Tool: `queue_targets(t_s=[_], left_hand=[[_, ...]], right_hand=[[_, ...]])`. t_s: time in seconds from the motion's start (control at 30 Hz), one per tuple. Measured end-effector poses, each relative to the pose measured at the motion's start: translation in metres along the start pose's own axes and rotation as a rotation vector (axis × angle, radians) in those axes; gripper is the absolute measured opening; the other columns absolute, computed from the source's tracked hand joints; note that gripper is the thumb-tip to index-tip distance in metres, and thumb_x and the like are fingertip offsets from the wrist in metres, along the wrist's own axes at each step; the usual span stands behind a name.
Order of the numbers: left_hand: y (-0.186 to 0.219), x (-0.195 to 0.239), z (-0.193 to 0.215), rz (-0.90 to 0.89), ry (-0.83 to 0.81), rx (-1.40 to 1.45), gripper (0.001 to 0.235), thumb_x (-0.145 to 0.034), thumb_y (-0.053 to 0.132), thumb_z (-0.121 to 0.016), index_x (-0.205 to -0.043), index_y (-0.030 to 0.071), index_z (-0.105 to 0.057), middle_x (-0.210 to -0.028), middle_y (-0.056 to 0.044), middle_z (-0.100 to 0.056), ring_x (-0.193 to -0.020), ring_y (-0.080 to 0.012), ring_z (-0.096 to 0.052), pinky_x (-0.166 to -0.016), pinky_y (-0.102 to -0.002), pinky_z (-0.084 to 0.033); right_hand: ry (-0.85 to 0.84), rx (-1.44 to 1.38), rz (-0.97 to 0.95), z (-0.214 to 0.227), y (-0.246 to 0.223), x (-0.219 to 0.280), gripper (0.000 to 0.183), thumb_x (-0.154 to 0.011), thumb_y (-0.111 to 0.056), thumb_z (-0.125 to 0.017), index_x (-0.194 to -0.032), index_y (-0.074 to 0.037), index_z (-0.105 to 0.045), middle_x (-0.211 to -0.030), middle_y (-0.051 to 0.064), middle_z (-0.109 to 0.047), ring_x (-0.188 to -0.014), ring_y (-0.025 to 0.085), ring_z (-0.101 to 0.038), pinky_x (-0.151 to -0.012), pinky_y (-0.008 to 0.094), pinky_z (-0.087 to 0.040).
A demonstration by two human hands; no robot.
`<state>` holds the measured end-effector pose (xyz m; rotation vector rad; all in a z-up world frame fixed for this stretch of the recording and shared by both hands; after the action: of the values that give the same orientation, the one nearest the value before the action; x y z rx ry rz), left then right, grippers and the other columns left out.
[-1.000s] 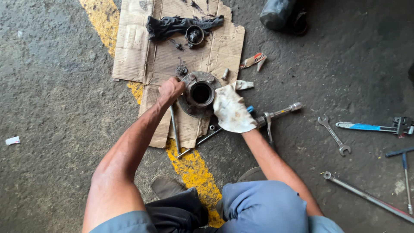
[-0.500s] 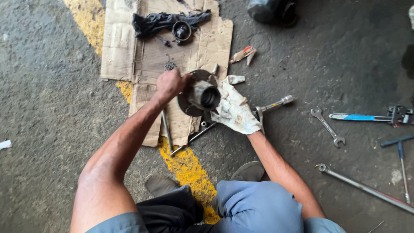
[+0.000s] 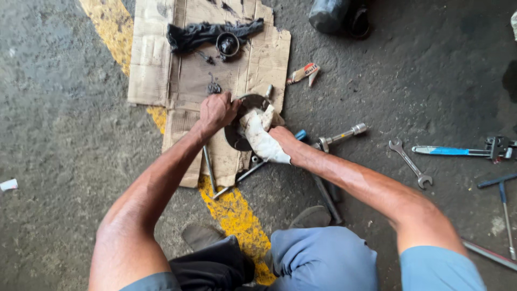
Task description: The person uses a hammer and punch to remove a pin from a mechanical hub, then cleans the interior with a screwdriver and rag. They wipe the part thoroughly and inspect it by rotating the inner ring.
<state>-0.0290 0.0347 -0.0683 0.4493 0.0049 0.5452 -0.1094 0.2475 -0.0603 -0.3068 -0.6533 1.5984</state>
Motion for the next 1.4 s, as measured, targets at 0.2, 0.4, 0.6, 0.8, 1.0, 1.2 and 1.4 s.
queue_targets(t_s=[0.2,0.4,0.6,0.8,1.0,1.2,1.4], left_hand=[[0.01,0.0,0.011,-0.016,-0.048,0.034,0.039,-0.099,0.043,-0.063,-0.089,0.006,-0.069,-0.07,-0.016,-0.069,-0.064,-0.0328,-0.069,-0.063,-0.046,-0.057],[0.013,-0.003,0.02,-0.071,-0.111,0.063,0.037,-0.1,0.039,-0.061,-0.086,0.006,-0.068,-0.074,-0.015,-0.071,-0.065,-0.0328,-0.069,-0.066,-0.047,-0.057],[0.013,-0.003,0.025,-0.092,-0.115,0.076,0.04,-0.1,0.042,-0.061,-0.088,0.005,-0.067,-0.07,-0.015,-0.069,-0.064,-0.033,-0.069,-0.066,-0.046,-0.057],[0.012,-0.002,0.021,-0.025,-0.183,0.042,0.044,-0.103,0.045,-0.057,-0.094,0.003,-0.065,-0.064,-0.017,-0.067,-0.06,-0.0339,-0.069,-0.064,-0.047,-0.057],[0.01,-0.003,0.015,-0.033,-0.115,0.073,0.044,-0.102,0.042,-0.059,-0.088,0.001,-0.065,-0.066,-0.018,-0.067,-0.062,-0.0349,-0.069,-0.067,-0.048,-0.057],[0.007,-0.003,0.006,-0.005,-0.092,0.078,0.042,-0.101,0.041,-0.06,-0.087,0.001,-0.065,-0.07,-0.02,-0.068,-0.068,-0.0369,-0.069,-0.073,-0.05,-0.055],[0.005,-0.002,0.006,-0.005,-0.064,0.097,0.042,-0.099,0.041,-0.061,-0.088,0.001,-0.064,-0.071,-0.02,-0.068,-0.068,-0.0375,-0.069,-0.07,-0.051,-0.056]], right_hand=[[-0.041,0.006,0.051,0.0,0.015,-0.014,0.022,-0.082,-0.009,-0.066,-0.102,-0.007,-0.059,-0.092,0.009,-0.058,-0.093,0.026,-0.062,-0.084,0.038,-0.053],[-0.009,0.009,0.069,-0.006,0.017,-0.036,0.022,-0.083,-0.008,-0.066,-0.104,-0.007,-0.059,-0.092,0.009,-0.058,-0.092,0.025,-0.063,-0.083,0.037,-0.054],[0.002,0.006,0.073,-0.011,0.015,-0.035,0.022,-0.084,-0.007,-0.066,-0.105,-0.007,-0.059,-0.092,0.008,-0.059,-0.091,0.025,-0.064,-0.081,0.036,-0.054],[0.027,0.027,0.061,-0.007,0.013,-0.03,0.022,-0.085,-0.007,-0.066,-0.106,-0.008,-0.06,-0.092,0.007,-0.06,-0.09,0.025,-0.065,-0.08,0.035,-0.054],[0.08,0.026,0.035,-0.011,0.021,-0.033,0.022,-0.086,-0.006,-0.066,-0.107,-0.008,-0.06,-0.092,0.007,-0.061,-0.089,0.024,-0.066,-0.079,0.035,-0.055],[0.275,-0.114,-0.034,-0.007,0.031,-0.055,0.022,-0.087,-0.005,-0.066,-0.109,-0.008,-0.06,-0.092,0.006,-0.062,-0.088,0.024,-0.067,-0.077,0.034,-0.055],[0.38,-1.073,0.072,0.028,0.001,-0.029,0.057,-0.083,0.004,-0.06,-0.137,-0.004,-0.047,-0.112,0.006,-0.065,-0.105,0.018,-0.062,-0.094,0.031,-0.054]])
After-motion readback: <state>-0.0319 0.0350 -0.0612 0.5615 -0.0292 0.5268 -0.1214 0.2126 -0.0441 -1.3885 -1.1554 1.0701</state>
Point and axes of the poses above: each hand's wrist, its own x-axis away from the middle knuckle, its own z-axis out of the back of the hand, y = z × x, the point moved 3 cm from there along -x, towards the middle knuckle
